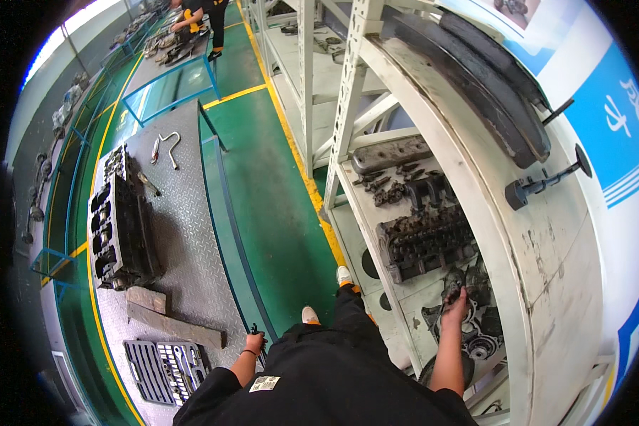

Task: Selecting and inspecting engine cylinder head bolts and comparing them to an engine block assembly.

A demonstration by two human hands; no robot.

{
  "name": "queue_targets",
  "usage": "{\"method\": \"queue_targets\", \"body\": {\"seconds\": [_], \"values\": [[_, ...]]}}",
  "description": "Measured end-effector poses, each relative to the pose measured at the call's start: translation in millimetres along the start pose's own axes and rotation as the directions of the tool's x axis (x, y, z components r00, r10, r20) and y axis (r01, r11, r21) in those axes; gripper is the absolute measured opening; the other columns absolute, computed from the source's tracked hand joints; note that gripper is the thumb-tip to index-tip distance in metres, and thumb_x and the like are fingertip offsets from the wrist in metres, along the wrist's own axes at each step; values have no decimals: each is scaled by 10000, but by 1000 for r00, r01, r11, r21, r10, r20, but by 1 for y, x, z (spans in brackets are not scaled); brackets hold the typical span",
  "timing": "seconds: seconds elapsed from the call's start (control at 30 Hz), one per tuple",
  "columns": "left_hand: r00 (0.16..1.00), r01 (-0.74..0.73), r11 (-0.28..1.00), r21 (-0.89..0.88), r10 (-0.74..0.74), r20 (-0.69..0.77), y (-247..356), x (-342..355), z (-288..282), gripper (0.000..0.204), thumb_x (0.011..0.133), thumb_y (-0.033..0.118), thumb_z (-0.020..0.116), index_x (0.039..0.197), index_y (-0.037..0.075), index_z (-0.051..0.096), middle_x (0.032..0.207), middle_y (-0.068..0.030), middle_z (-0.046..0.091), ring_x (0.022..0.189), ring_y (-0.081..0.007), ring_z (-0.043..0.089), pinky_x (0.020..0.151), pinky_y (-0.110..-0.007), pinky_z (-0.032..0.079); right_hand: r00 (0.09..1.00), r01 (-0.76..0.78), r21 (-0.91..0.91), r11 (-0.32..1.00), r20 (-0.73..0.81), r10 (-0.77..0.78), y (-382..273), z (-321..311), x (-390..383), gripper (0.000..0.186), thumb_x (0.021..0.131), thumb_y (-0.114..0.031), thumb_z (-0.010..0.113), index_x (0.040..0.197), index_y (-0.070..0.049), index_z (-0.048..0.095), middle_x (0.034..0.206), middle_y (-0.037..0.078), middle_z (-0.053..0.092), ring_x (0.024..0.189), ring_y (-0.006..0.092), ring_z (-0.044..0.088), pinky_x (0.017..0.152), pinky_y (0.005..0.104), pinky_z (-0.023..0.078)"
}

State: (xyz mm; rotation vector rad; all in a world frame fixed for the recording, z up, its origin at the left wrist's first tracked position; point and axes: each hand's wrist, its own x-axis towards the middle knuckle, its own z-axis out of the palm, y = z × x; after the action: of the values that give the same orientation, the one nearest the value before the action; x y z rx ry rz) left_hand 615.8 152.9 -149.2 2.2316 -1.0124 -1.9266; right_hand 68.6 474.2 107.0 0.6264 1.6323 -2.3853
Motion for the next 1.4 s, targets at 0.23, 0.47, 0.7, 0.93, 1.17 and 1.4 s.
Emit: {"method": "queue_targets", "body": {"seconds": [0.23, 0.47, 0.7, 0.93, 1.17, 1.4], "values": [[994, -97, 995, 7, 96, 58, 13, 3, 9, 193, 803, 171, 613, 725, 2, 564, 573, -107, 573, 416, -200, 507, 383, -340, 394, 992, 89, -102, 991, -84, -97, -9, -5, 9, 203, 831, -273, 666, 865, -104, 558, 740, 15, 561, 614, 143, 534, 506, 311, 433], [994, -66, 997, 33, 63, 87, 14, 8, 20, 175, 858, 181, 592, 967, 47, 616, 590, -80, 564, 411, -179, 490, 379, -306, 392, 950, 171, -264, 949, -210, -229, -15, -24, 41, 138, 865, -191, 642, 834, -68, 585, 691, 29, 602, 569, 143, 583, 460, 282, 430], [996, -3, 999, 42, -1, 87, -5, 1, 10, 133, 849, 154, 618, 945, 64, 632, 597, -69, 578, 449, -168, 518, 409, -298, 396, 941, 181, -444, 878, -181, -286, -44, 5, 40, 183, 872, -189, 630, 802, -22, 611, 670, 58, 612, 534, 155, 582, 477, 275, 435], [998, 47, 995, 91, -50, 37, -16, -11, -6, 134, 844, 155, 625, 929, 51, 625, 606, -72, 577, 454, -172, 524, 401, -310, 406, 926, 201, -623, 756, -131, -354, -42, 30, 72, 239, 875, -187, 625, 727, -2, 598, 552, 42, 553, 416, 132, 484, 395, 275, 345], [999, -40, 994, 97, 42, -13, 1, -30, -8, 148, 833, 152, 631, 940, 50, 636, 617, -36, 556, 471, -148, 516, 428, -278, 400, 881, 356, -635, 685, -17, -473, -25, 37, 115, 211, 862, -153, 638, 739, 16, 616, 551, 31, 547, 434, 109, 486, 411, 259, 349], [995, -64, 991, 120, 55, 82, 27, -24, -3, 181, 857, 131, 589, 1008, 57, 654, 621, -38, 563, 469, -139, 509, 429, -270, 395, 915, 279, -686, 671, -22, -403, -23, 44, 109, 246, 854, -175, 649, 701, 13, 614, 578, 28, 577, 470, 102, 525, 439, 255, 379]]}}
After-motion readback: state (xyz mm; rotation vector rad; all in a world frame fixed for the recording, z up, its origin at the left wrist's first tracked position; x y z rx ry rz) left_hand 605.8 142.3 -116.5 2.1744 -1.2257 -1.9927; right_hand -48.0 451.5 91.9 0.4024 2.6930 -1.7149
